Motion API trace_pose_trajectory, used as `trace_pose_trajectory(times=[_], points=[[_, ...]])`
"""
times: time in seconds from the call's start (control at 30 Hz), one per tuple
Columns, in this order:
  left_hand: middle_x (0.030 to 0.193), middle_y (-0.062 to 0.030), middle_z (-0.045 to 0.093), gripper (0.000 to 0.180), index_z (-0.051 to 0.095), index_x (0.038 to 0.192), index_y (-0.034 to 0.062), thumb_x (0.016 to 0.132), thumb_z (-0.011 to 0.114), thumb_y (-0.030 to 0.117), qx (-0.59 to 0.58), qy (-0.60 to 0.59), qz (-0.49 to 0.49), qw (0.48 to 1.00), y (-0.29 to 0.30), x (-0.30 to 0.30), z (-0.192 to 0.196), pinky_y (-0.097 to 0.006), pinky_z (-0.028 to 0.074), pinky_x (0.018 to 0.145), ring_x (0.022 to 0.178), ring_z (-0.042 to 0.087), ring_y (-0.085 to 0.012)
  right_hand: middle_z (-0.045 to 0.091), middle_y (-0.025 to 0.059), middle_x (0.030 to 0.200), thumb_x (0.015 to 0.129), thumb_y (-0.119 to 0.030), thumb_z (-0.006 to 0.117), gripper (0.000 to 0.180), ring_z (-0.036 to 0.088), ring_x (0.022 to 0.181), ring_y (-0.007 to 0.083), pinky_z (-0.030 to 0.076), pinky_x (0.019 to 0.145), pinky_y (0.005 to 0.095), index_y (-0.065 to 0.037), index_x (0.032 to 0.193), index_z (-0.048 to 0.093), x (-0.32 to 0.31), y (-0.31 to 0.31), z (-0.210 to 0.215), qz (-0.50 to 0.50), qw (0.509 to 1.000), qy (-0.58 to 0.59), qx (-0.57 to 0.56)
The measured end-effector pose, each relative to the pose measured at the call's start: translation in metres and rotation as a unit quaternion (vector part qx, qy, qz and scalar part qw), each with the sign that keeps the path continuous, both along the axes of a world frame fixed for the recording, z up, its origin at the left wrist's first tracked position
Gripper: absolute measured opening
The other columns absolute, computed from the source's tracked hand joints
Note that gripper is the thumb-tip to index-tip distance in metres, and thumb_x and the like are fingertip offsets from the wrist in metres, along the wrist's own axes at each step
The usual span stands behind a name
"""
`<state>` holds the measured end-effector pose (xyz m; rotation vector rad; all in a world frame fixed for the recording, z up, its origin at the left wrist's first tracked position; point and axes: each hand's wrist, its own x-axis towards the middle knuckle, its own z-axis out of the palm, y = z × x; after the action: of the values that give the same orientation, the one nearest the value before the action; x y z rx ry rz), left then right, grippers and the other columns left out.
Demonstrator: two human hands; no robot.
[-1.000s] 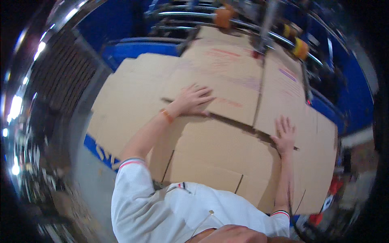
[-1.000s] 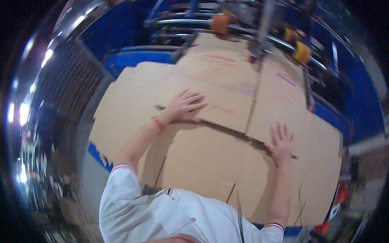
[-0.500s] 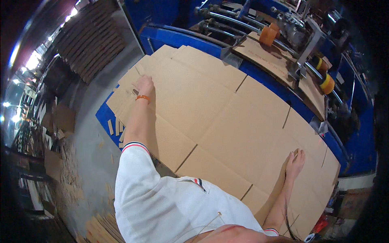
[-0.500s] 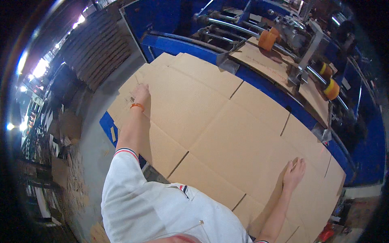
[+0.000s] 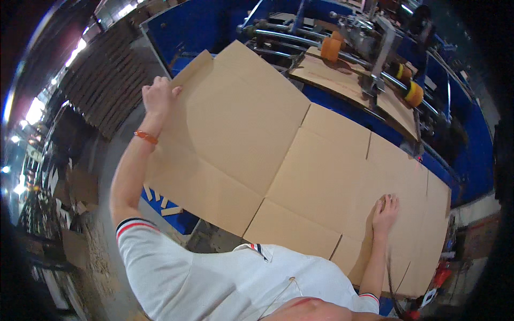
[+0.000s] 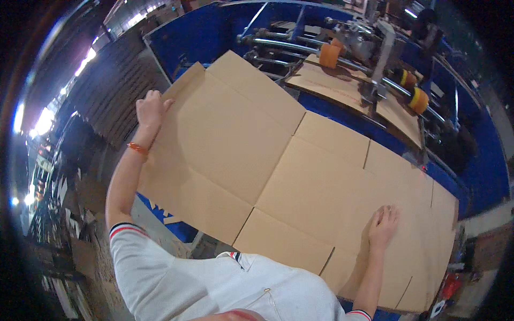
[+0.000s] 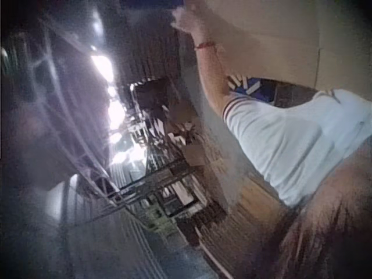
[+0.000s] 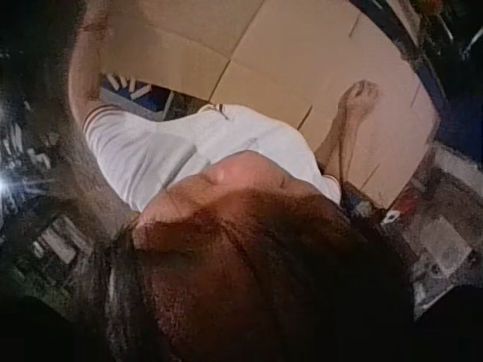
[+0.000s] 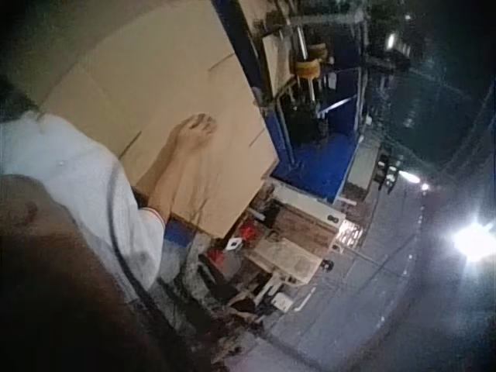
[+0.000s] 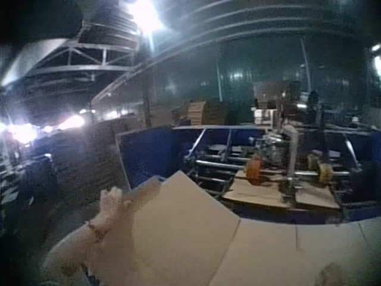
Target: The person repeatedly picks up flat cardboard sheets from a conveyor and stacks them by hand. The person aligns each sheet and places it onto a growing pile on the conveyor table.
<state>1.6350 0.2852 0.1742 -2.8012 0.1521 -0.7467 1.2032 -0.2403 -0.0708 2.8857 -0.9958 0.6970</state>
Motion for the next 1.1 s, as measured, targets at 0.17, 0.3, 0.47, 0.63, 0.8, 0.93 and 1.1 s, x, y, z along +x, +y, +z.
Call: trace_pose_trajectory(times=[0.17,0.3,0.47,0.63,0.8,0.93,1.1], points=[[0.124,-0.0093,0.057,0.073,0.042,0.135,-0.0056,0.072,0.072,0.017,-0.445,0.380,-0.398,0.707,-0.012,-0.092,0.095,-0.030,0.044,0.094,0.111,0.056,-0.0151,0.043,0.0230,0.138,0.090,-0.021,0.057,0.037,0.035,0.131,0.0409,0.031,0.107,0.0485,0.000,0.120,0.056,-0.086,0.059,0.011,-0.039,0.998,-0.022,0.045],[0.133,-0.0133,0.050,0.073,0.039,0.138,-0.0042,0.075,0.070,0.015,-0.627,0.318,-0.406,0.584,0.006,-0.206,0.030,-0.032,0.038,0.101,0.119,0.050,-0.0193,0.040,0.0250,0.139,0.090,-0.025,0.057,0.041,0.035,0.130,0.0436,0.028,0.108,0.0512,0.001,0.121,0.054,-0.153,0.051,-0.022,-0.215,0.975,-0.044,0.044],[0.135,-0.0151,0.048,0.069,0.040,0.137,-0.0043,0.079,0.070,0.016,-0.470,0.101,-0.403,0.779,0.026,-0.203,-0.133,-0.037,0.033,0.106,0.126,0.043,-0.0230,0.043,0.0215,0.138,0.091,-0.036,0.056,0.054,0.044,0.122,0.0420,0.035,0.102,0.0525,0.001,0.128,0.046,-0.321,-0.006,-0.097,-0.524,0.823,-0.203,0.086],[0.121,-0.0120,0.058,0.055,0.047,0.127,-0.0043,0.082,0.072,0.015,-0.612,0.250,-0.222,0.717,0.036,-0.126,-0.087,-0.035,0.040,0.099,0.114,0.053,-0.0217,0.047,0.0132,0.137,0.088,-0.047,0.059,0.067,0.044,0.126,0.0277,0.038,0.103,0.0437,-0.001,0.135,0.043,-0.420,-0.055,-0.084,-0.256,0.437,-0.731,0.456],[0.109,-0.0083,0.062,0.036,0.056,0.114,-0.0028,0.086,0.070,0.015,-0.628,0.096,-0.289,0.717,-0.005,-0.099,-0.104,-0.030,0.047,0.083,0.093,0.058,-0.0158,0.051,0.0113,0.135,0.097,-0.032,0.049,0.047,0.050,0.122,0.0285,0.043,0.100,0.0438,-0.003,0.134,0.046,-0.375,-0.032,-0.079,-0.216,0.528,-0.751,0.332],[0.106,-0.0070,0.064,0.022,0.063,0.106,-0.0016,0.089,0.066,0.011,-0.640,0.077,-0.297,0.705,-0.007,-0.102,-0.157,-0.029,0.047,0.084,0.094,0.058,-0.0142,0.055,0.0136,0.130,0.096,-0.020,0.050,0.039,0.054,0.116,0.0275,0.045,0.098,0.0398,0.002,0.128,0.050,-0.265,0.049,0.055,-0.136,0.552,-0.786,0.242],[0.105,-0.0049,0.064,0.019,0.063,0.106,0.0000,0.089,0.065,0.007,-0.633,0.121,-0.329,0.690,-0.040,-0.126,-0.179,-0.028,0.047,0.081,0.093,0.058,-0.0125,0.062,0.0180,0.120,0.091,-0.003,0.049,0.029,0.064,0.103,0.0286,0.051,0.090,0.0364,0.007,0.116,0.058,-0.160,0.084,0.129,-0.019,0.867,-0.495,0.047]])
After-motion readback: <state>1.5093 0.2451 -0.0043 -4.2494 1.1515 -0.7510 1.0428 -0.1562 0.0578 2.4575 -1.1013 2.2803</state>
